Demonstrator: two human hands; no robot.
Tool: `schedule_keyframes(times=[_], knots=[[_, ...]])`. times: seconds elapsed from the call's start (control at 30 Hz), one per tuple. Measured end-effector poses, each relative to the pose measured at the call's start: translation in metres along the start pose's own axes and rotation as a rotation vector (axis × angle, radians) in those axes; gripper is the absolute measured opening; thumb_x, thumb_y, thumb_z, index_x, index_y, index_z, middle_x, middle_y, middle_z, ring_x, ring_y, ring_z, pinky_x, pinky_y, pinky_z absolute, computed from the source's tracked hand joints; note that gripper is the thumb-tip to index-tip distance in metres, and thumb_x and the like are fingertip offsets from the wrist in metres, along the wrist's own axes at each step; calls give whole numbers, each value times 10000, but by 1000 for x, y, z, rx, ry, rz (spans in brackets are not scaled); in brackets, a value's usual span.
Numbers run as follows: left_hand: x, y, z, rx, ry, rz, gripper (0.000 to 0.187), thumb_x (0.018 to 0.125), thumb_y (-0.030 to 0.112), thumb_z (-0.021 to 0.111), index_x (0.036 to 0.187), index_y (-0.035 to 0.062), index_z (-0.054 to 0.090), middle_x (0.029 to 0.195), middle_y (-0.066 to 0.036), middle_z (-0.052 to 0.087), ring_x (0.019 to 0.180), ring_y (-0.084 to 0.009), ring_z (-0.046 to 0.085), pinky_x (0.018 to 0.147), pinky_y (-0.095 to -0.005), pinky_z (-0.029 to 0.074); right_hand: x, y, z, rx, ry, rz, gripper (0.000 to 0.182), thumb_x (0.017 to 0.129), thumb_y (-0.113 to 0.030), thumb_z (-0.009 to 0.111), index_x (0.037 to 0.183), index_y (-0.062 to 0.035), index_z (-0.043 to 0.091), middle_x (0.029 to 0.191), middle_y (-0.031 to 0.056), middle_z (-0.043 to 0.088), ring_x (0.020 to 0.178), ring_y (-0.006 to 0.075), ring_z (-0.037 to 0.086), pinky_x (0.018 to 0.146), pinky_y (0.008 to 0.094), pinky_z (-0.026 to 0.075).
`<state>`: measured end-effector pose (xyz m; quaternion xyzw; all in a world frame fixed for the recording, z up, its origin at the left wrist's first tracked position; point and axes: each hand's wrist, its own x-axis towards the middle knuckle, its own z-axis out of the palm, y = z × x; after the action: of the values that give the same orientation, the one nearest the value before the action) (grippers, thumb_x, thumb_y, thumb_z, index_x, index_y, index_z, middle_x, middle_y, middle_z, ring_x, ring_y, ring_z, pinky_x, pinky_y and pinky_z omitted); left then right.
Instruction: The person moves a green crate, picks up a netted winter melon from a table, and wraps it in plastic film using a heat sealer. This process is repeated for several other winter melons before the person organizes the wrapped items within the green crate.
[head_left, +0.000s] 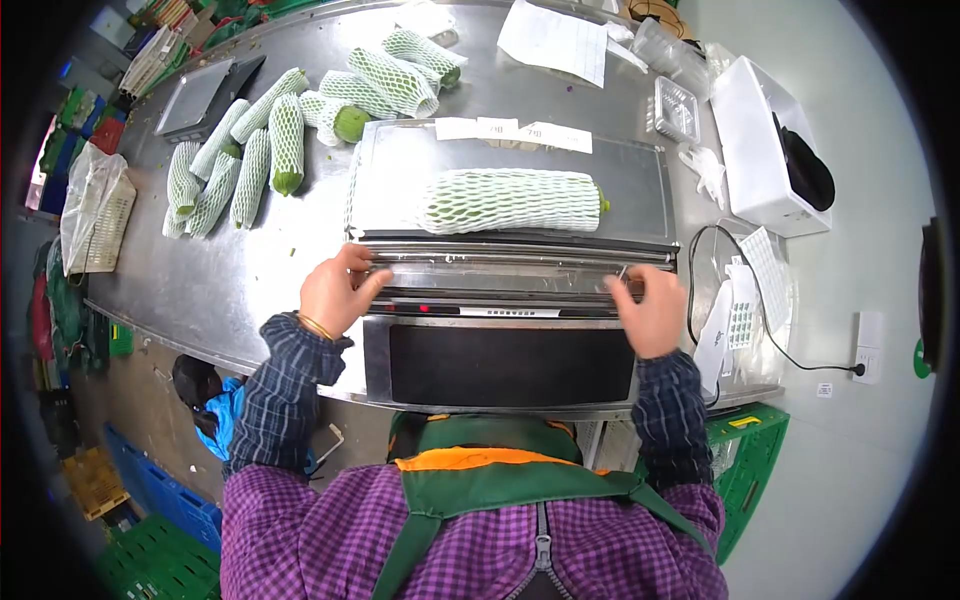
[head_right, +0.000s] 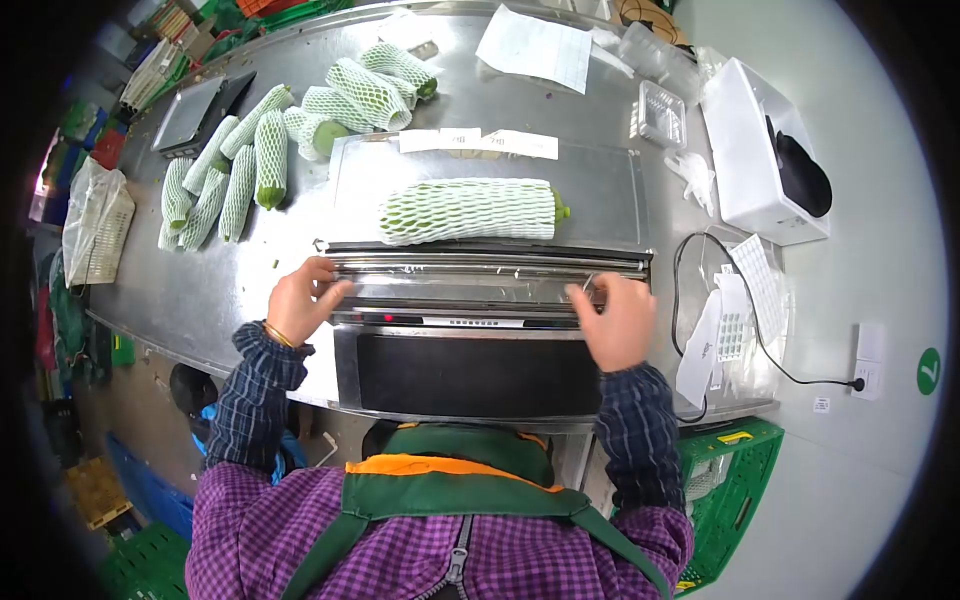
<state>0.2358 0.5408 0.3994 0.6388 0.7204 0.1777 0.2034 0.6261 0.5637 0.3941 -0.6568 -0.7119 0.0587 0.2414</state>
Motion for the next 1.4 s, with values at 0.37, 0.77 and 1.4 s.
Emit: schedule_keyframes(times=[0.37, 0.77, 1.4], knots=[[29, 37, -62, -1418, -149, -17, 142, 787, 21, 673, 833, 50, 542, 779, -34, 606, 746, -119, 574, 697, -279, 467, 69, -37, -58, 1585, -250, 368, 128, 891, -32, 533, 990, 29, 585, 771, 32, 561, 715, 123, 540, 705, 266, 463], [86, 47, 21, -384, -187, 381, 991, 593, 255, 839, 1397, 74, 288, 1227, -260, 517, 1149, -335, 525, 968, -353, 418, 113, -29, 11, 396, -502, -390, 743, 674, -281, 788, 1268, -28, 420, 1186, 185, 466, 1073, 330, 525, 912, 345, 427], [-80, -30, 75, -1470, -1651, -884, 565, 904, 560, 392, 1221, 114, 535, 946, -74, 680, 731, -134, 661, 607, -233, 572, -91, -10, -33, 941, -1163, 656, 707, 838, -274, 686, 1368, 3, 307, 887, 55, 592, 765, 70, 547, 610, 217, 451]])
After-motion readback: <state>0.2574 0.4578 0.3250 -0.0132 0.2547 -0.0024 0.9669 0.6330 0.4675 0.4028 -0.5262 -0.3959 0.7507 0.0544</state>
